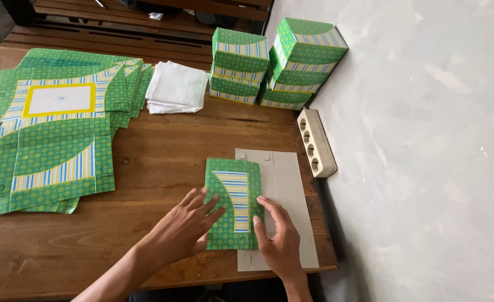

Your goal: Assembling decorative boxes by folding cardboard frames and wrapping them with patterned paper sleeves.

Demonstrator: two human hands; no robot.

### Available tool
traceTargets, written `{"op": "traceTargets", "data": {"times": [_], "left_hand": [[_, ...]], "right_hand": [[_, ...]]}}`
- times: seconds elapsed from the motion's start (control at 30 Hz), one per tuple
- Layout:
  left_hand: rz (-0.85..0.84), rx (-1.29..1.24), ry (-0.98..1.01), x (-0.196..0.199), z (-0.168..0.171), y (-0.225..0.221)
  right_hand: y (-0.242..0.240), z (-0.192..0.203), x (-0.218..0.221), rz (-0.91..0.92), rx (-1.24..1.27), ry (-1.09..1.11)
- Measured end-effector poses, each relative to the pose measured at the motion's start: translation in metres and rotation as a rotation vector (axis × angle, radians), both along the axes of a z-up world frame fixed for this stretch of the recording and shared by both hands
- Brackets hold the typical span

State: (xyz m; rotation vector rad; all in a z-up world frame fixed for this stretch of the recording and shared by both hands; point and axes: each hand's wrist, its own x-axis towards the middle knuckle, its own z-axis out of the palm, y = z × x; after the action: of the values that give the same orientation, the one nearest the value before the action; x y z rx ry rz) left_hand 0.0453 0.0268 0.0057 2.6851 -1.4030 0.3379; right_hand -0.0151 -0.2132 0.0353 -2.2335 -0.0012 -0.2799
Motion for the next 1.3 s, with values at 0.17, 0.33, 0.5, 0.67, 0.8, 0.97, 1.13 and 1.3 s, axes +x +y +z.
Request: {"op": "traceTargets", "data": {"times": [0.17,0.33,0.5,0.67,0.8,0.97,1.13,1.3], "left_hand": [[0.015,0.054,0.092,0.004,0.015,-0.001],[0.013,-0.183,0.122,0.017,0.003,0.002],[0.019,-0.24,0.22,0.017,-0.001,-0.015],[-0.027,-0.199,0.262,0.016,0.006,-0.027],[-0.037,-0.242,0.241,0.021,-0.001,-0.024],[-0.047,-0.232,0.176,0.019,0.003,-0.027],[-0.012,-0.296,0.171,0.037,0.002,-0.037],[0.137,-0.333,0.278,0.072,-0.006,-0.045]], "right_hand": [[0.0,0.0,0.0,0.02,-0.063,-0.019],[0.001,0.001,-0.001,0.006,-0.03,-0.014],[0.001,0.001,0.0,0.009,-0.002,-0.051],[0.0,-0.001,0.0,0.028,-0.041,-0.049],[0.002,-0.004,0.001,0.067,-0.131,0.002],[-0.001,-0.01,0.003,0.049,-0.14,-0.02],[-0.001,-0.009,0.003,0.064,-0.079,-0.011],[-0.004,-0.009,0.004,0.068,-0.099,-0.033]]}}
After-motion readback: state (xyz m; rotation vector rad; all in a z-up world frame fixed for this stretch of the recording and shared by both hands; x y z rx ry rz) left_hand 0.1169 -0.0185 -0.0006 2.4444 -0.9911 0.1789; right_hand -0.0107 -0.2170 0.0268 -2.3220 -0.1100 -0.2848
